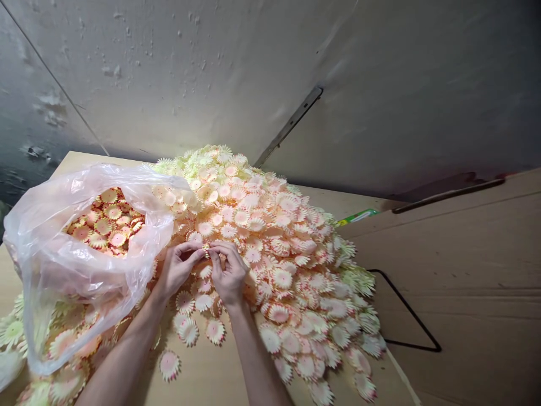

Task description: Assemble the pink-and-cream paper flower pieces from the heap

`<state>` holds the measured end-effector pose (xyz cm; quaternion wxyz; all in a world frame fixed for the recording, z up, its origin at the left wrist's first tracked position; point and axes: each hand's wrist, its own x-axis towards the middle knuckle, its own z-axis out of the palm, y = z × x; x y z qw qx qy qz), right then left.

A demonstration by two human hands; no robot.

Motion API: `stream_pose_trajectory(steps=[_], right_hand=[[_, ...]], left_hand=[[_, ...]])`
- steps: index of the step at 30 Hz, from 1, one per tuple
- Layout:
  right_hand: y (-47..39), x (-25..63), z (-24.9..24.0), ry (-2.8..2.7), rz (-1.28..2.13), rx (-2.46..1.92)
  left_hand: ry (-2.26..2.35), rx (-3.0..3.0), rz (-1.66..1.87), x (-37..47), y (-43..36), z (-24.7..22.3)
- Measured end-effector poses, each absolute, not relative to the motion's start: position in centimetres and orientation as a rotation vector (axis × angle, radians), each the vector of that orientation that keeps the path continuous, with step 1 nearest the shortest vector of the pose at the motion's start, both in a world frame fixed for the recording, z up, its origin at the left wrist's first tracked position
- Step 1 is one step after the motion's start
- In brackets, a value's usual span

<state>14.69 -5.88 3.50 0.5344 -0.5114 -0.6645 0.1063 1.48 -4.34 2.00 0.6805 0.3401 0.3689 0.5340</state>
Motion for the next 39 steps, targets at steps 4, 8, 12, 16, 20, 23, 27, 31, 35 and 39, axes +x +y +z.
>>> stream_pose_trajectory(steps=[4,8,12,16,20,23,27,31,35,39], right_hand=[[-5.8,14.3,3.5,-1.608,0.173,-1.232],[-5.9,14.0,3.2,-1.592,0.129,-1.221],[-6.1,13.9,2.7,-1.475,0.217,-1.301],[-6.2,13.8,2.6,-1.178,0.347,-1.446],[-6.3,13.4,3.0,-1.035,0.379,-1.479],[-6.3,13.1,3.3,-0.916,0.383,-1.47],[-6.1,13.1,3.2,-0.808,0.359,-1.472],[-6.0,13.2,2.7,-0.756,0.384,-1.47],[-6.3,12.8,2.4,-0.752,0.334,-1.489],[-6.5,12.8,2.4,-0.945,0.185,-1.422]], left_hand=[[0.85,0.731,1.194,1.7,-4.4,1.8],[0.824,0.675,1.183,1.9,-4.5,1.8],[0.753,0.574,1.152,2.2,-4.6,2.0],[0.72,0.542,1.157,2.5,-4.9,2.4],[0.726,0.549,1.175,2.9,-5.1,2.6],[0.729,0.574,1.185,3.2,-5.3,2.8],[0.721,0.583,1.196,3.5,-5.5,3.0],[0.692,0.579,1.192,3.8,-5.8,3.1],[0.693,0.607,1.222,3.8,-6.0,3.2],[0.69,0.531,1.271,3.3,-5.6,2.9]])
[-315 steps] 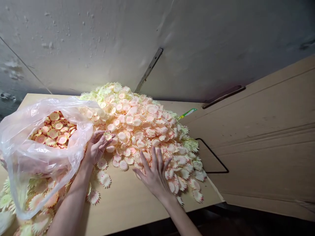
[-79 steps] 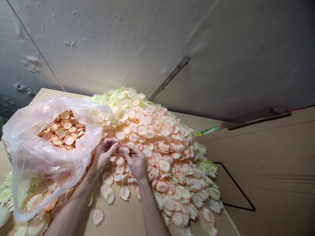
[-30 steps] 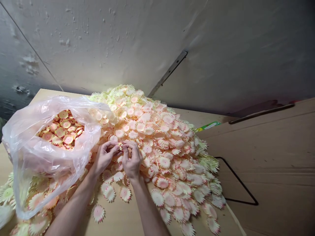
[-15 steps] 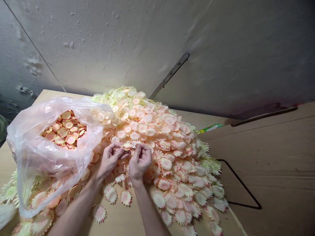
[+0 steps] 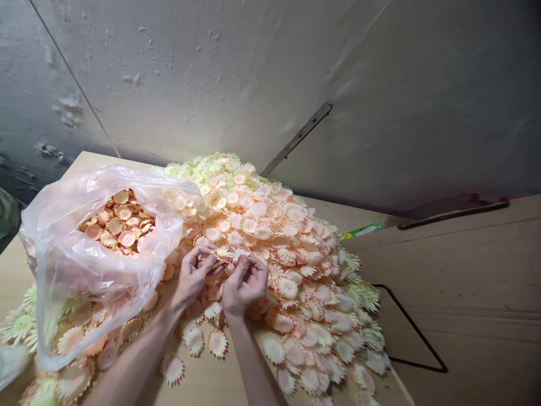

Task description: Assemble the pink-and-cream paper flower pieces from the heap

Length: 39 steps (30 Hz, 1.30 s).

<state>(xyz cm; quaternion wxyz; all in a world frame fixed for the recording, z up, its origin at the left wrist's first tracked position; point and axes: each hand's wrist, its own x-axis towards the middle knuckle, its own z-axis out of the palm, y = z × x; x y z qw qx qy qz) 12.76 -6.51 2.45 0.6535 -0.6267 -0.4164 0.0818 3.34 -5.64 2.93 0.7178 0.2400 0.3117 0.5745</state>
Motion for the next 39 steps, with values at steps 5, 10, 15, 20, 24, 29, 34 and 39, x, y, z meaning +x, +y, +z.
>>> stream_pose_trajectory(steps=[5,10,15,20,24,29,34,39], right_hand=[[-6.5,13.2,3.0,-1.422,0.009,-1.131],[-7.1,12.3,3.5,-1.558,0.156,-0.971],[-7.4,11.8,3.4,-1.629,0.188,-0.884],[-7.8,12.0,3.4,-1.616,0.233,-0.878],[-7.6,12.2,4.1,-1.271,0.58,-1.039],[-6.7,13.4,4.7,-0.899,0.956,-0.962],[-7.1,13.5,5.0,-1.126,0.87,-1.056],[-7.1,13.2,5.1,-1.123,0.85,-1.108]], left_hand=[[0.664,0.411,1.309,2.5,-5.0,2.6],[0.627,0.294,1.287,2.5,-4.8,2.4],[0.59,0.275,1.268,2.7,-5.0,1.9],[0.568,0.268,1.24,2.7,-5.0,2.3],[0.538,0.28,1.215,2.7,-5.0,2.8],[0.497,0.308,1.216,2.8,-5.0,3.1],[0.544,0.264,1.21,2.6,-4.8,3.2],[0.612,0.228,1.208,2.1,-4.6,3.2]])
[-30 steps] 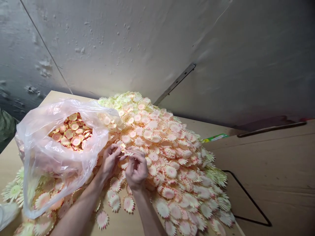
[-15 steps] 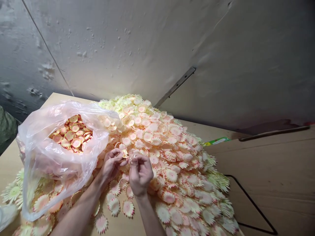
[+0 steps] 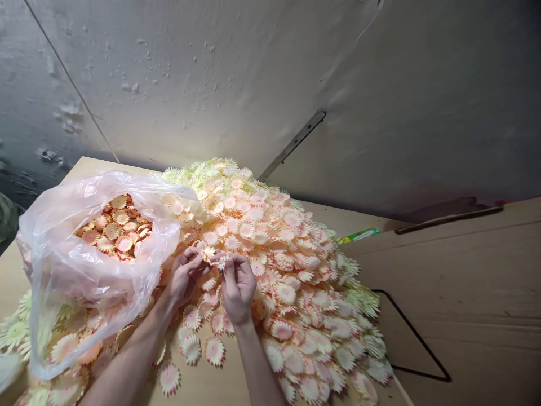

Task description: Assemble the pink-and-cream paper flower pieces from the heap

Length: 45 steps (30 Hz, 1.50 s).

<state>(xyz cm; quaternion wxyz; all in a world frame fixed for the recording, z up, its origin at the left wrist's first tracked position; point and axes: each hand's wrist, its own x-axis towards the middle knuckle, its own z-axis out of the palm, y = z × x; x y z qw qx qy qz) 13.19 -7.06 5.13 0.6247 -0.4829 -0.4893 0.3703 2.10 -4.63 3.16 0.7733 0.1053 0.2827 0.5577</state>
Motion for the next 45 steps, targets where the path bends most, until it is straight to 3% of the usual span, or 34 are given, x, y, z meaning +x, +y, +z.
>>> stream_pose_trajectory(steps=[21,23,28,31,45], right_hand=[[-7.8,12.7,4.8,-1.259,1.447,-0.921],[-7.8,12.8,4.7,-1.271,1.371,-0.932],[-6.6,14.8,4.3,-1.236,0.657,-1.114],[-6.1,15.3,4.2,-1.386,0.404,-1.197],[-5.8,15.4,3.6,-1.563,0.257,-1.139]], left_hand=[[0.67,0.154,1.179,1.6,-4.0,3.2],[0.667,0.221,1.223,1.6,-4.1,3.3],[0.644,0.342,1.292,1.8,-4.7,3.2],[0.67,0.37,1.251,1.8,-4.8,3.2],[0.599,0.5,1.19,1.8,-4.6,2.3]])
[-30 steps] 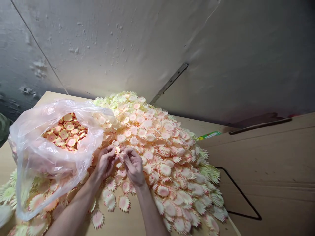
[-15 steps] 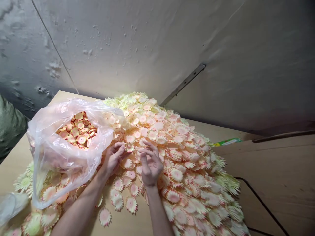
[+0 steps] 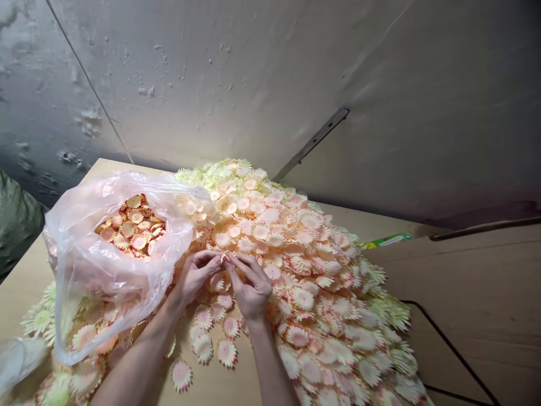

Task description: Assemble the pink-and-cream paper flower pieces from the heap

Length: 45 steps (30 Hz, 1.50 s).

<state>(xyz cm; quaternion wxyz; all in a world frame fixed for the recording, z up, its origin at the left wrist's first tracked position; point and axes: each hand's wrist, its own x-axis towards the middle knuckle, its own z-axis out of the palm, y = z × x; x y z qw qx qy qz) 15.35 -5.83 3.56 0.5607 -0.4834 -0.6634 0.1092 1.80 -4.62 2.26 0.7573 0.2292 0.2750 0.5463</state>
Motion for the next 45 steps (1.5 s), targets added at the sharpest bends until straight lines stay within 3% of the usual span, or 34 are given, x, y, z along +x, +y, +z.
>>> stream_pose_trajectory(steps=[15,45], right_hand=[[-6.11,14.56,3.8,-1.659,0.286,-1.159],[-5.68,15.43,3.52,-1.784,0.17,-1.041]], left_hand=[[0.804,0.626,1.241,1.63,-4.4,1.87],[0.796,0.634,1.206,1.53,-4.53,1.74]])
